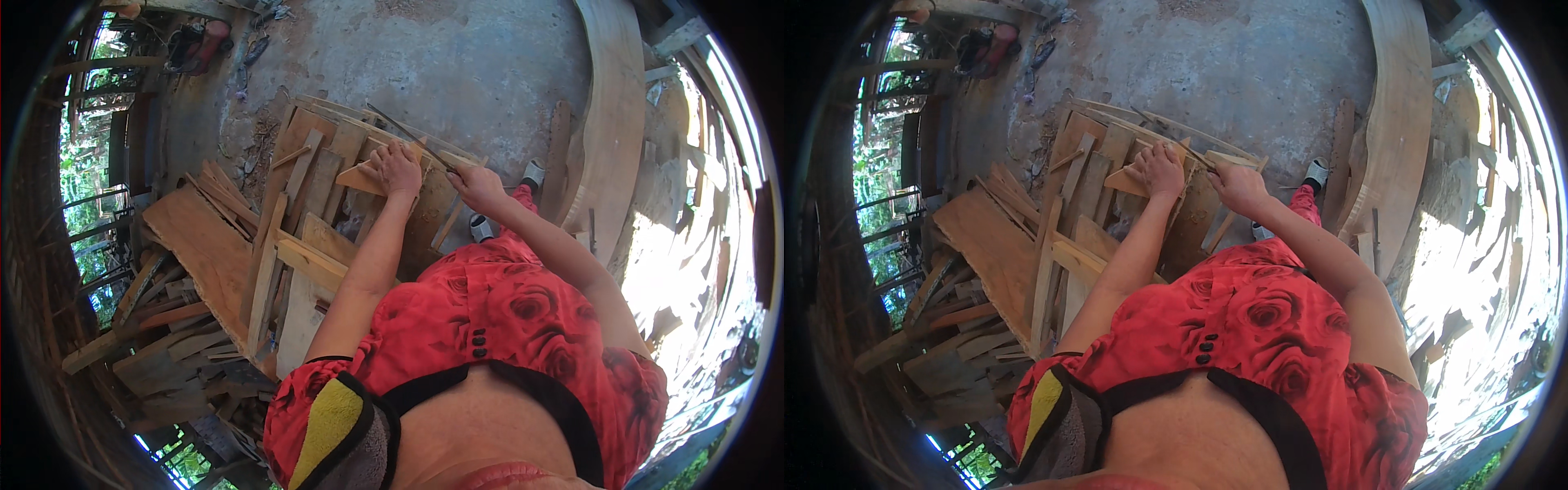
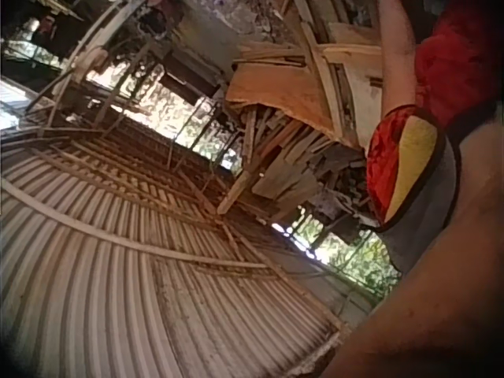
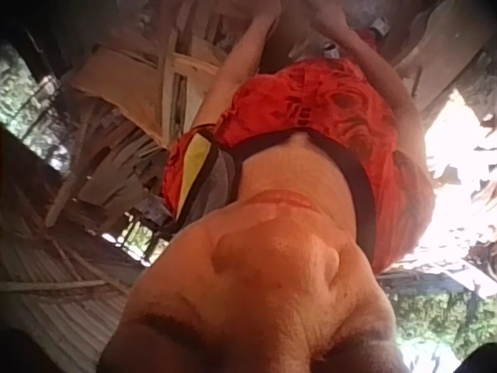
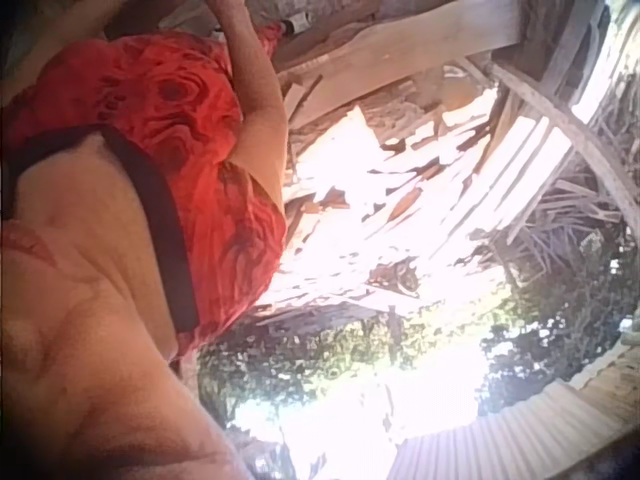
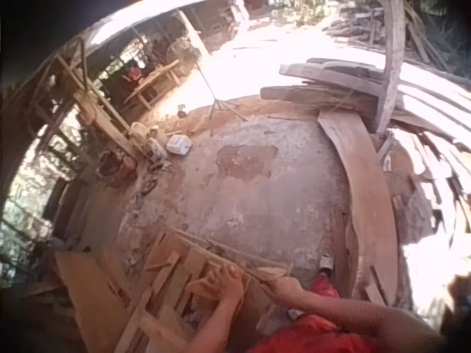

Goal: The person holds a triangular wooden piece on a workbench and cuts along its edge using a saw blade.

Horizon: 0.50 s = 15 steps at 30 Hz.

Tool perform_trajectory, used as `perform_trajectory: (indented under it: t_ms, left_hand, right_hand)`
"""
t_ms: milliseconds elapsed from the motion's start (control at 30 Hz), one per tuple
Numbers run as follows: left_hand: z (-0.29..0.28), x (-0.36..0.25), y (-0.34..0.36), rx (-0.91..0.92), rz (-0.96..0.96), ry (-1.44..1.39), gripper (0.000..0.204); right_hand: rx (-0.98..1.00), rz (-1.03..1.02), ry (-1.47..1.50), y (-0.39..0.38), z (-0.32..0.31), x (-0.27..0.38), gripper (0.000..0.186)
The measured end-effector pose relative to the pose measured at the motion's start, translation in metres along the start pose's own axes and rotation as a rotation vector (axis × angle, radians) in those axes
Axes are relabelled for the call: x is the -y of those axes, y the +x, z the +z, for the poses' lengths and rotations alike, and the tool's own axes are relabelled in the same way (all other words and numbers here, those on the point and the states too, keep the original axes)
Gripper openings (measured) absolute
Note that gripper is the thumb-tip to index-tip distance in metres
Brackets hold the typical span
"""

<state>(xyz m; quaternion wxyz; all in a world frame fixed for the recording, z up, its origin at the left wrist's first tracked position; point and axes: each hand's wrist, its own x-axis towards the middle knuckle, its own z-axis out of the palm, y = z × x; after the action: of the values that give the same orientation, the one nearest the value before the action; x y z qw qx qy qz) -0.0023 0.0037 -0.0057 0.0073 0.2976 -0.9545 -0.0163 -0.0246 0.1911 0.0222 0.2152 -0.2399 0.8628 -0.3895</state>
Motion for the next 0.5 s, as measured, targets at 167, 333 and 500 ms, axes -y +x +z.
perform_trajectory:
  t_ms: [167,333,500]
  left_hand:
    - [-0.002,-0.005,-0.001,-0.077,0.045,0.026,0.033]
    - [-0.004,-0.004,0.001,-0.069,0.044,0.022,0.031]
    - [-0.005,-0.005,0.002,-0.027,0.029,0.084,0.034]
  right_hand:
    - [-0.007,0.028,-0.068,0.009,0.018,-0.005,0.032]
    - [-0.014,0.022,-0.084,0.01,0.024,-0.01,0.033]
    - [0.032,0.047,-0.12,0.01,0.025,-0.013,0.032]
